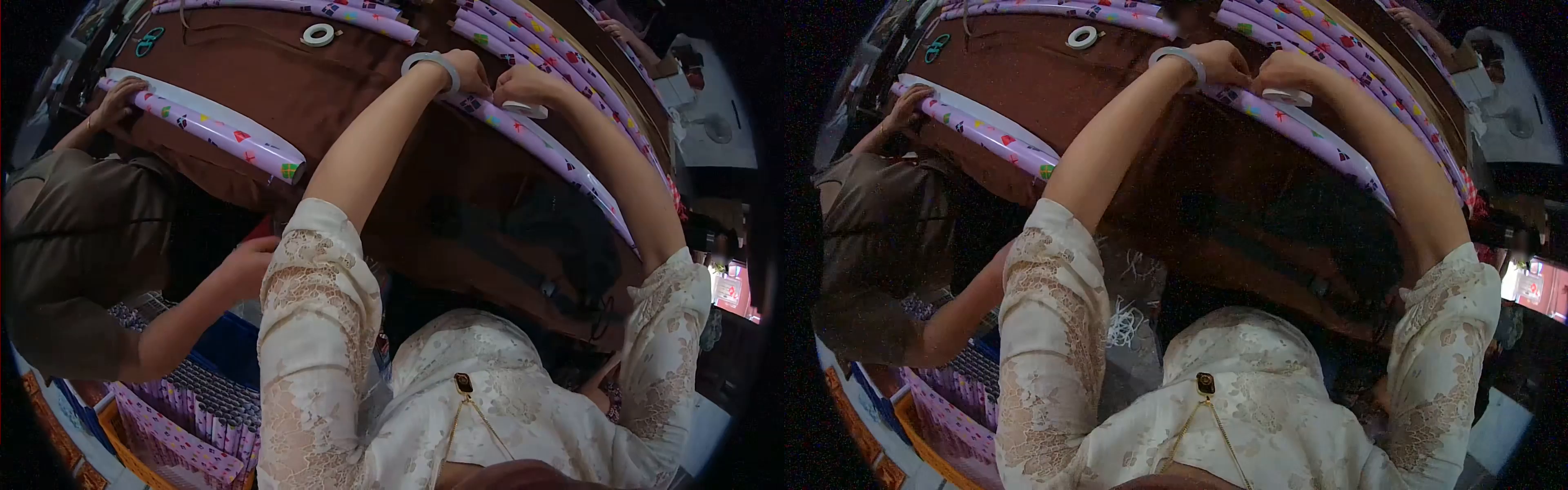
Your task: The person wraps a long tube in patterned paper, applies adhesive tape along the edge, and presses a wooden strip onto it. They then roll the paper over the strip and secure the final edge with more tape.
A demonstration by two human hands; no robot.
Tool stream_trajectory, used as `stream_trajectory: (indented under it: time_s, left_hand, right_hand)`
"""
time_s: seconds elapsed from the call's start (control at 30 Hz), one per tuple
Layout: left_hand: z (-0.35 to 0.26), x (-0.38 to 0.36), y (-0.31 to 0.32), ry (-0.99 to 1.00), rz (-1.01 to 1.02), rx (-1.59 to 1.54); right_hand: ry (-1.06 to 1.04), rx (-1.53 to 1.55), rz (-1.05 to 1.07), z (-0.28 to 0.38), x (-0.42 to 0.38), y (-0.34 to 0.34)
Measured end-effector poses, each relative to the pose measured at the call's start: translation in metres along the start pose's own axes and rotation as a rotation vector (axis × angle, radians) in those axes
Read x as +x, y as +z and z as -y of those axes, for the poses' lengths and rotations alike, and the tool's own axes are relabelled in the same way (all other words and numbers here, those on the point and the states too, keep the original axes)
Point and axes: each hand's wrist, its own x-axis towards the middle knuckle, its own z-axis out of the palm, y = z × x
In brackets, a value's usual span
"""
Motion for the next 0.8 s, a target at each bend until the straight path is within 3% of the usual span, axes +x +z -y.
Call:
stream_trajectory:
  time_s: [0.07, 0.2, 0.4, 0.47, 0.53, 0.8]
  left_hand:
    - [-0.002, -0.001, 0.001, -0.016, -0.015, 0.039]
    - [-0.003, -0.005, 0.0, -0.022, -0.062, 0.1]
    - [0.001, -0.004, 0.003, -0.01, -0.086, 0.107]
    - [0.004, -0.005, 0.006, 0.001, -0.104, 0.1]
    - [0.005, -0.003, 0.008, 0.018, -0.124, 0.097]
    - [-0.002, 0.012, 0.006, -0.175, -0.059, 0.064]
  right_hand:
    - [0.165, 0.311, -0.107, 0.002, -0.004, 0.002]
    - [0.171, 0.328, -0.166, 0.002, -0.009, 0.008]
    - [0.218, 0.254, -0.231, 0.013, -0.012, 0.012]
    - [0.256, 0.101, -0.375, 0.02, -0.014, 0.016]
    - [0.275, 0.085, -0.388, 0.022, -0.013, 0.017]
    - [0.202, -0.051, -0.42, 0.024, -0.008, 0.018]
